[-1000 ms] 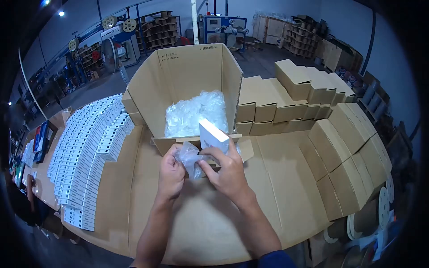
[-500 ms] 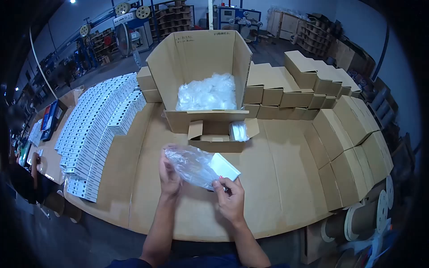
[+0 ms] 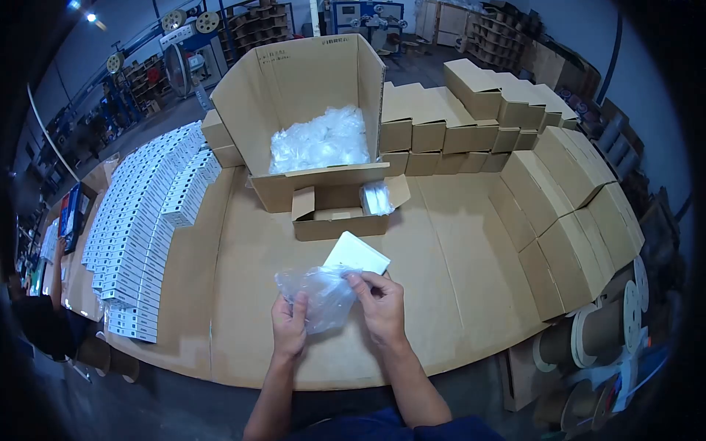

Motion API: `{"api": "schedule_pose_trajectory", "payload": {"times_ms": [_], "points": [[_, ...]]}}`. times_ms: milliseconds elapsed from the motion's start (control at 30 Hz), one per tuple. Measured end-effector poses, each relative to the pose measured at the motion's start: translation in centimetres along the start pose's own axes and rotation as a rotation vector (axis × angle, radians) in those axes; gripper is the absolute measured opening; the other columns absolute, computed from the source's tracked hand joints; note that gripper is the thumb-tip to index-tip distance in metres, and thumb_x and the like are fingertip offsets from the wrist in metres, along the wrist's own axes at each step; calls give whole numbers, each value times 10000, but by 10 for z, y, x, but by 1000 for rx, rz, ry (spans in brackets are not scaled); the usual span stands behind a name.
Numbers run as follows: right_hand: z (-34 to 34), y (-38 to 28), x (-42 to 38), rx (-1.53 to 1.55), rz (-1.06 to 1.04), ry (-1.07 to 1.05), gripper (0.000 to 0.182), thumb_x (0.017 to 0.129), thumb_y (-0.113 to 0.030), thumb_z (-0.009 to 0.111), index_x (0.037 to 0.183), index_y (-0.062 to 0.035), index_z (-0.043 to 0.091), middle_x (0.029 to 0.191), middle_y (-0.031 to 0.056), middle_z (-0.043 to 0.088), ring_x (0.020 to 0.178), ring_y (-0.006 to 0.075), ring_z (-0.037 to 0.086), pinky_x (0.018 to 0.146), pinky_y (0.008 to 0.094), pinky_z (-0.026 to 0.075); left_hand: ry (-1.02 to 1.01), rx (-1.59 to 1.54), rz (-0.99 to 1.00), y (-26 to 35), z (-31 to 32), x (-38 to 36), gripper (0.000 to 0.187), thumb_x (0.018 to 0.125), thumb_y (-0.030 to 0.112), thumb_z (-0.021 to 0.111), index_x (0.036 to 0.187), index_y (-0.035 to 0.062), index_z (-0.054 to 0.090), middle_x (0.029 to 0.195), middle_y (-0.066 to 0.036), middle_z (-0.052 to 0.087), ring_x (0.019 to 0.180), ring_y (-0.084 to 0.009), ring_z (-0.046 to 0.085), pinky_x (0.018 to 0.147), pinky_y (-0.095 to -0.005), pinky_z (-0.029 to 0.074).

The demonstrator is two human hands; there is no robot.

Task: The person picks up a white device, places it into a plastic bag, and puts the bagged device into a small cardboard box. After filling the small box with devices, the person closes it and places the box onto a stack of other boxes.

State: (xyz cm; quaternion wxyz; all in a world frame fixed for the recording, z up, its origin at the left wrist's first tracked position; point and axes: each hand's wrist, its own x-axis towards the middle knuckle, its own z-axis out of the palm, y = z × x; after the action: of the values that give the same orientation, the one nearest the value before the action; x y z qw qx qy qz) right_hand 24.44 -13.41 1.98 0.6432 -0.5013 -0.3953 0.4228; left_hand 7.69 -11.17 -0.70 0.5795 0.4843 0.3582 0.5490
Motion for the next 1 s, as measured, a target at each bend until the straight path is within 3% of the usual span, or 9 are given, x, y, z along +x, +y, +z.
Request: {"api": "schedule_pose_trajectory", "payload": {"times_ms": [67,200,300,433,533,567,667,767,1000], "points": [[0,0,0,118,54,28,221,970,-159,746,1094,23,766,1052,42,688,903,103,593,799,268,488,51,-40,-28,-9,-3,-3,331,1093,249,545,1279,-21,585,1122,-61,685,1013,-120,618,910,-285,495],[-9,17,-12,-68,130,-188,209,924,-140,798,1032,35,766,1181,95,619,1063,161,584,897,285,473,103,-65,-25,-11,-3,-2,307,1111,270,498,1213,-5,590,1071,-43,670,960,-99,602,870,-272,503],[-7,24,-15,-132,37,-115,166,925,-127,792,979,28,768,1141,104,614,1017,169,583,850,293,473,194,-58,2,-3,-6,8,248,1112,262,495,1119,26,571,911,0,599,825,-54,552,717,-233,478],[-3,14,-20,-318,-51,-30,175,893,-128,815,949,30,765,1072,131,622,933,202,601,777,315,485,423,-16,75,-6,-31,20,121,1072,158,564,1091,40,543,750,51,414,666,-14,392,544,-218,300],[-4,9,-19,-450,-106,-12,187,856,-112,836,944,37,765,1077,169,630,939,244,631,770,334,509,391,372,339,14,-31,17,157,995,96,676,1099,31,578,764,25,432,660,-49,415,556,-238,326],[-4,10,-20,-484,-120,-11,192,843,-105,842,944,40,765,1083,184,634,949,261,643,773,341,519,319,635,460,27,-27,17,262,868,92,809,1068,49,646,819,-18,509,716,-136,508,608,-288,408],[-4,14,-17,-512,-335,-7,176,821,-92,854,935,16,775,1053,154,637,949,254,653,824,353,526,57,905,689,61,-2,23,280,784,114,859,1008,76,695,928,-54,594,863,-230,591,715,-351,472],[-1,4,-18,-565,-376,-38,194,803,-74,858,943,29,772,1079,196,654,997,311,671,870,377,537,-58,984,723,62,5,29,292,757,126,868,996,95,703,1010,-51,643,983,-268,613,805,-383,489],[-5,0,-18,-600,-292,-73,164,815,-51,825,949,29,777,1168,244,652,1038,361,689,895,402,551,-231,910,693,52,3,35,155,849,-9,735,967,25,639,940,-112,662,936,-311,648,835,-431,512]]}}
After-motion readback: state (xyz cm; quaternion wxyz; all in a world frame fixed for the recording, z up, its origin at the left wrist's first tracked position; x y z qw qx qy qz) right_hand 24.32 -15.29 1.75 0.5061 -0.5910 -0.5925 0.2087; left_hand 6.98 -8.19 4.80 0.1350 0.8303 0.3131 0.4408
